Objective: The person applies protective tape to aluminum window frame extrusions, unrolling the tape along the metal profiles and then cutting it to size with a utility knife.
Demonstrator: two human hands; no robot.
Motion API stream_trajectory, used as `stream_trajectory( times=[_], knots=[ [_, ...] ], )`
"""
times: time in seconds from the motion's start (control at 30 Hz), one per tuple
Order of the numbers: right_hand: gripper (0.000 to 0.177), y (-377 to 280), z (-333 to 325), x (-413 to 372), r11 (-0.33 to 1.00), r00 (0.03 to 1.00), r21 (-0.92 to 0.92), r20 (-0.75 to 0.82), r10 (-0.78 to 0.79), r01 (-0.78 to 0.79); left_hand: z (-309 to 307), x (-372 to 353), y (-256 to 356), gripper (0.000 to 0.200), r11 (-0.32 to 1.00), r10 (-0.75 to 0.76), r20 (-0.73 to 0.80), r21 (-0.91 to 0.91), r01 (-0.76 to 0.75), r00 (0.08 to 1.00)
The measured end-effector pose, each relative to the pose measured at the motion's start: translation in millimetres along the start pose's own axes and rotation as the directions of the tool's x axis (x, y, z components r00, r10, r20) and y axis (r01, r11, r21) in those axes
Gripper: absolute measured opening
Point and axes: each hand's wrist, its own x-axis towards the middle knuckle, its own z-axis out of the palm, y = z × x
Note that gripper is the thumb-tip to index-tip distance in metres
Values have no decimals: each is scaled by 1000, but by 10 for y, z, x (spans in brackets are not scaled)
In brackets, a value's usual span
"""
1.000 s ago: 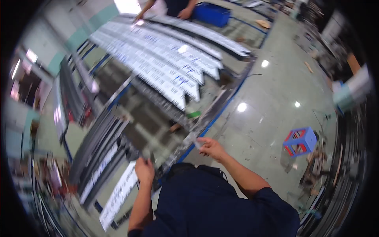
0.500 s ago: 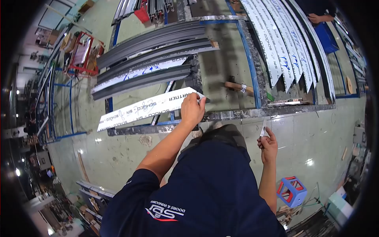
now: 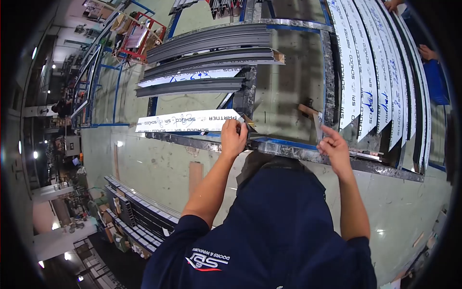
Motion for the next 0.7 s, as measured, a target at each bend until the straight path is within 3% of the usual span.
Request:
stream_trajectory(
  times=[0.03,0.13,0.27,0.4,0.53,0.7],
  knots=[
    [49,-117,-24,54,999,999,5,9,35,-35,22,3,38,27,997,-81,33,12,81,996],
    [49,-252,-100,219,999,997,-22,59,45,-43,50,-24,26,34,988,-140,62,80,135,988],
    [50,-213,-66,312,999,995,27,91,33,-36,17,53,15,41,985,-90,75,157,78,993],
    [50,-116,34,308,998,980,-13,184,68,-67,-70,364,104,49,926,-238,259,352,138,936],
    [50,-56,-10,272,996,973,-69,218,71,-57,-25,401,137,46,882,-324,234,424,203,917],
    [48,-117,-157,214,995,989,-78,129,66,-57,65,194,114,34,907,-116,72,414,76,991]
  ],
)
